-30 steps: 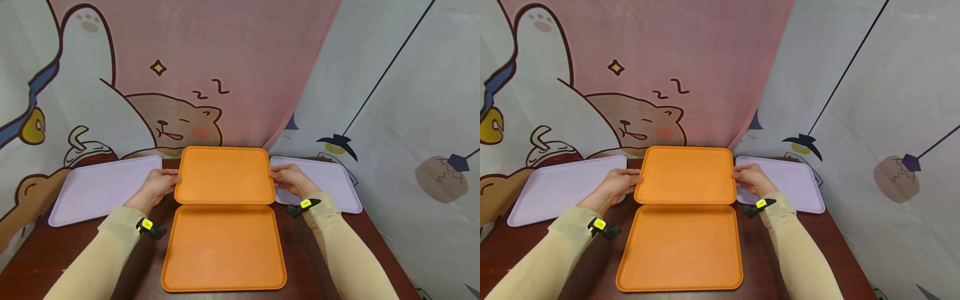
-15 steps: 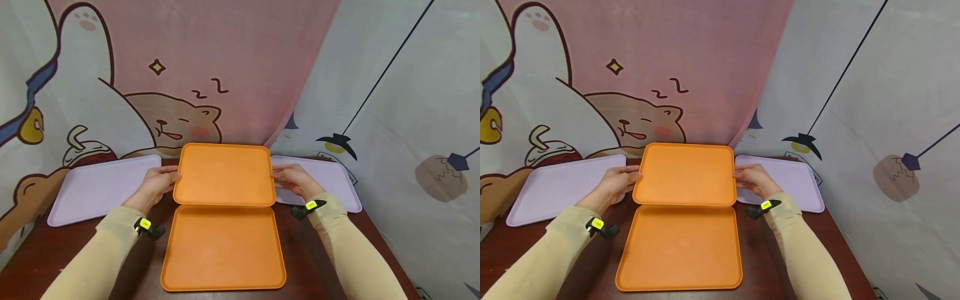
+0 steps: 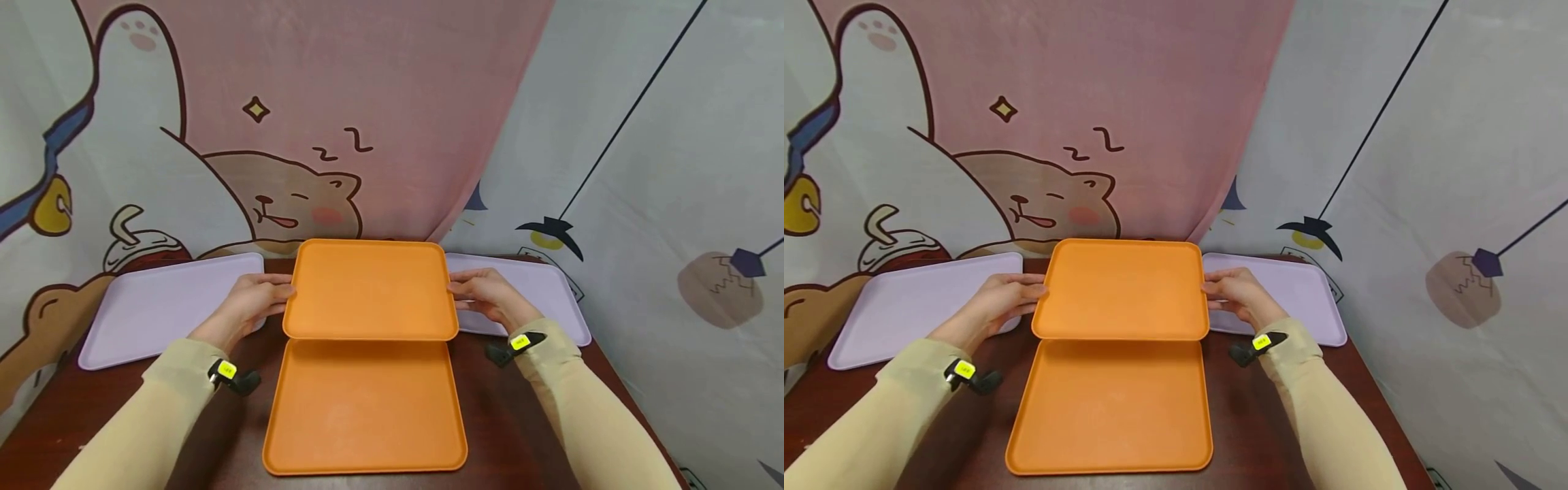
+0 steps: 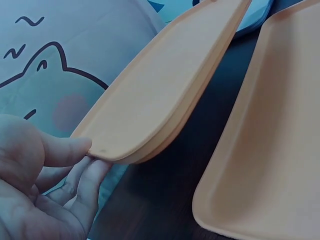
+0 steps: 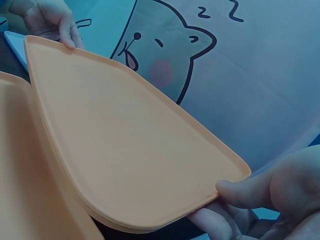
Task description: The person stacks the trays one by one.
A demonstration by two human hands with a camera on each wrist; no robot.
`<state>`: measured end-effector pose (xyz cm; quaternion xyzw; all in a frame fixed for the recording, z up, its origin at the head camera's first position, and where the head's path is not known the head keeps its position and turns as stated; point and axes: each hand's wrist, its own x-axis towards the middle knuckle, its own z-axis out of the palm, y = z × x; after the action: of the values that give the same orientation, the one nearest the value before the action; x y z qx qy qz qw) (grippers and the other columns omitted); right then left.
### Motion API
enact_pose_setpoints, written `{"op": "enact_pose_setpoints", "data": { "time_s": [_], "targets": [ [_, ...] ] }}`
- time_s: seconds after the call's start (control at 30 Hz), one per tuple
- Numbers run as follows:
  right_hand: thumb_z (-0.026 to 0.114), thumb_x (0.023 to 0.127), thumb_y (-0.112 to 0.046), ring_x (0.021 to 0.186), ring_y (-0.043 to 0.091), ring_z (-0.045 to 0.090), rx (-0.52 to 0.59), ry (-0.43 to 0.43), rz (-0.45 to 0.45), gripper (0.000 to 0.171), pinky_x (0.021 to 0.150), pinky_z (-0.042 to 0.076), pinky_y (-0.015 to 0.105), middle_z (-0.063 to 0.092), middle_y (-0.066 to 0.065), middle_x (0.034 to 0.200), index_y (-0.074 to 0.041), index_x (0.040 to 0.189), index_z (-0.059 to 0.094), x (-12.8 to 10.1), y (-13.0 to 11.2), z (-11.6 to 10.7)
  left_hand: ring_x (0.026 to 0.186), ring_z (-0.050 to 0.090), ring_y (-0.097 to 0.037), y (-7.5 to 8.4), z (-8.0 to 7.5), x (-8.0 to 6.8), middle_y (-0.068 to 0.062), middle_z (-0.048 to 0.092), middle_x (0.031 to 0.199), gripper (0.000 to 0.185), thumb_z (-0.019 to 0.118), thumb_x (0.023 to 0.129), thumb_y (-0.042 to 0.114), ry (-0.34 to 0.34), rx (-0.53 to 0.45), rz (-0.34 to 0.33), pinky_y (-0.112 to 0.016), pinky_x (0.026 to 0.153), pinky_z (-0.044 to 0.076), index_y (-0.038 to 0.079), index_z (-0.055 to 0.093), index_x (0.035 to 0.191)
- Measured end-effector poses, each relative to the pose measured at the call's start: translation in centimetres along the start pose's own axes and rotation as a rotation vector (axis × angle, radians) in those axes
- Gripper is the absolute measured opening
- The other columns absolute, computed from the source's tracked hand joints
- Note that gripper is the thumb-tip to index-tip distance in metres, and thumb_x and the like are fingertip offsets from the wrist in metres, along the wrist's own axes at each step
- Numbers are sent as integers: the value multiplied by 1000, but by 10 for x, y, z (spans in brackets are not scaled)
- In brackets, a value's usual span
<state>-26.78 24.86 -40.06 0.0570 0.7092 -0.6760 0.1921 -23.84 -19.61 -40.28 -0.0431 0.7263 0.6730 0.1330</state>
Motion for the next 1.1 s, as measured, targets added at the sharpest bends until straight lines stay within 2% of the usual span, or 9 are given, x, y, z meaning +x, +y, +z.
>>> {"op": "enact_pose_setpoints", "data": {
  "time_s": [0.4, 0.7, 0.83, 1.1],
  "targets": [
    [64, 103, 1, 93, 17, 74, -39, -23, -16, 44, 83, 63, 38, 76, 9, 106, 17, 143, 54, -23, -4, 6, 91, 73, -11, 4, -8, -24, -8, 75, 110, 47, 66, 103, 3, -18, 35, 18, -26, 82, 61, -15, 53, 144],
    [64, 103, 2, 87, 17, 75, -33, -27, -54, 44, 77, 64, 34, 77, 10, 102, 20, 142, 52, -42, -3, 6, 89, 74, -13, 6, -5, -36, -11, 76, 109, 44, 64, 102, -2, -19, 16, 17, -31, 81, 63, -18, 53, 142],
    [64, 102, 3, 85, 17, 75, -26, -14, -65, 44, 74, 64, 32, 77, 8, 99, 20, 141, 53, -53, -2, 5, 90, 74, -15, 8, -2, -45, -13, 75, 111, 45, 66, 102, -2, -41, 7, 31, -32, 82, 63, -19, 53, 142],
    [65, 101, 5, 87, 18, 76, -5, -13, -57, 43, 76, 64, 34, 78, 9, 100, 20, 141, 53, -72, 2, 7, 90, 75, -18, 11, 1, -60, -17, 75, 112, 42, 68, 101, -1, -47, 27, 51, -33, 81, 63, -19, 57, 138]
  ]
}}
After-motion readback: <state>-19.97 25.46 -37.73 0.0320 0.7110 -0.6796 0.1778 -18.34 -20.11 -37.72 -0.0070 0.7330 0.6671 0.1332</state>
